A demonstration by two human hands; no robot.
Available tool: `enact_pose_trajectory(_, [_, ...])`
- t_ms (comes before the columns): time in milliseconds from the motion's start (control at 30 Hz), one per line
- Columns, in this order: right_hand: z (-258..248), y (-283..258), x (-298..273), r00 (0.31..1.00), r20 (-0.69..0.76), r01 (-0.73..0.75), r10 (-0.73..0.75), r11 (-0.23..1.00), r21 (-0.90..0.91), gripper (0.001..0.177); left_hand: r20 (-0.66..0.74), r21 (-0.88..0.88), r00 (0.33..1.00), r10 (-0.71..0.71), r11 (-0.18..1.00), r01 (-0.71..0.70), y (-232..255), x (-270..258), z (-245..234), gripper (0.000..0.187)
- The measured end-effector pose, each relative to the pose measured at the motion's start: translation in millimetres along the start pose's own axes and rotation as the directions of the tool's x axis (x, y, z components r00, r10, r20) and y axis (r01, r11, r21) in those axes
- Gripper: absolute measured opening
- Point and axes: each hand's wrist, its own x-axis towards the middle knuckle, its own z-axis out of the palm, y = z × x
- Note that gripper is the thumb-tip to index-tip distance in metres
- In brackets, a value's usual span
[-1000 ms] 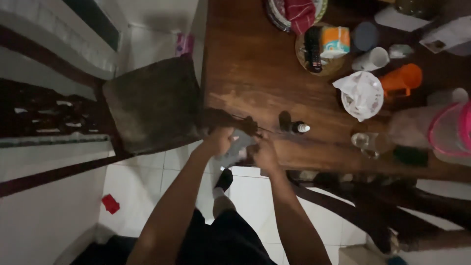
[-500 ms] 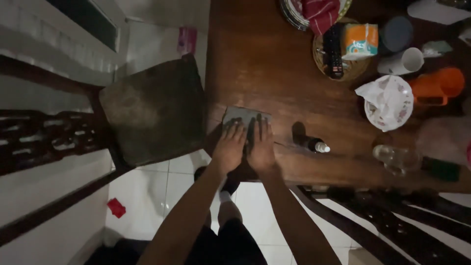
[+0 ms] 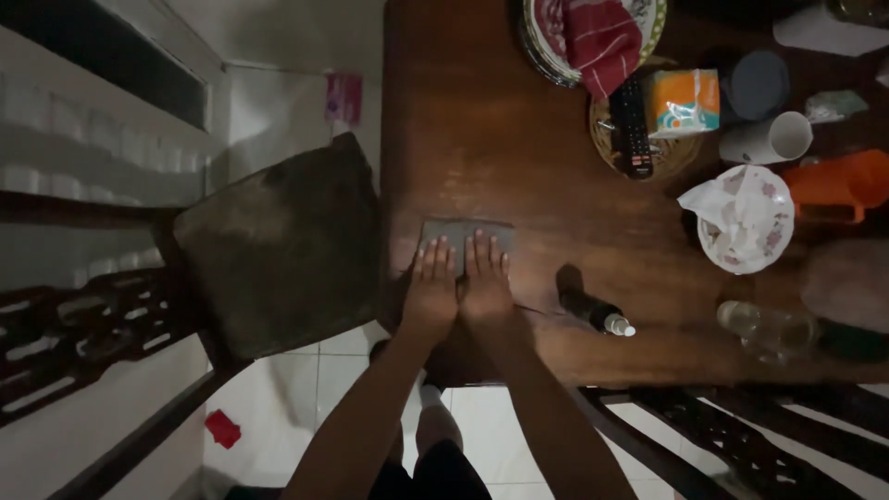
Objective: Apply polish from a spray bottle to a cloth and wipe a wooden table.
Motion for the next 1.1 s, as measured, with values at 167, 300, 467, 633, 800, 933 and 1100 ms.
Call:
enact_pose_trajectory(167, [-15,11,58,0.982,0.155,-0.107,0.110,0.994,-0.026,0.079,0.234,0.048,0.969,-0.082,0.996,0.073,-19,68,15,0.065])
enact_pose_trajectory(300, [7,25,72,0.988,0.093,-0.108,0.120,0.987,-0.123,0.082,0.422,0.200,0.896,-0.142,0.978,0.061,-24,88,19,0.074])
enact_pose_trajectory(467, [-9,-8,48,0.982,0.087,-0.166,0.170,0.985,-0.053,0.081,0.409,0.060,0.905,-0.122,0.992,0.107,-14,64,-9,0.073])
enact_pose_trajectory(633, [27,-9,-14,0.989,0.012,-0.147,0.146,0.989,0.014,0.075,0.210,-0.017,0.977,-0.046,0.999,0.050,-9,-2,-3,0.066])
enact_pose_trajectory(800, [0,-28,-34,0.999,-0.044,0.009,-0.013,0.997,-0.079,0.068,0.031,-0.113,1.000,-0.007,0.994,0.011,-1,-17,-14,0.059])
enact_pose_trajectory(933, [18,-23,-29,0.986,-0.151,0.056,-0.073,0.992,-0.114,0.068,0.021,-0.097,1.000,0.024,0.995,-0.021,-10,-9,-4,0.057])
enact_pose_trajectory(1100, [12,-18,6,0.970,-0.034,-0.238,0.240,0.971,0.035,0.078,0.172,0.145,0.976,0.131,0.977,-0.156,-22,28,8,0.057])
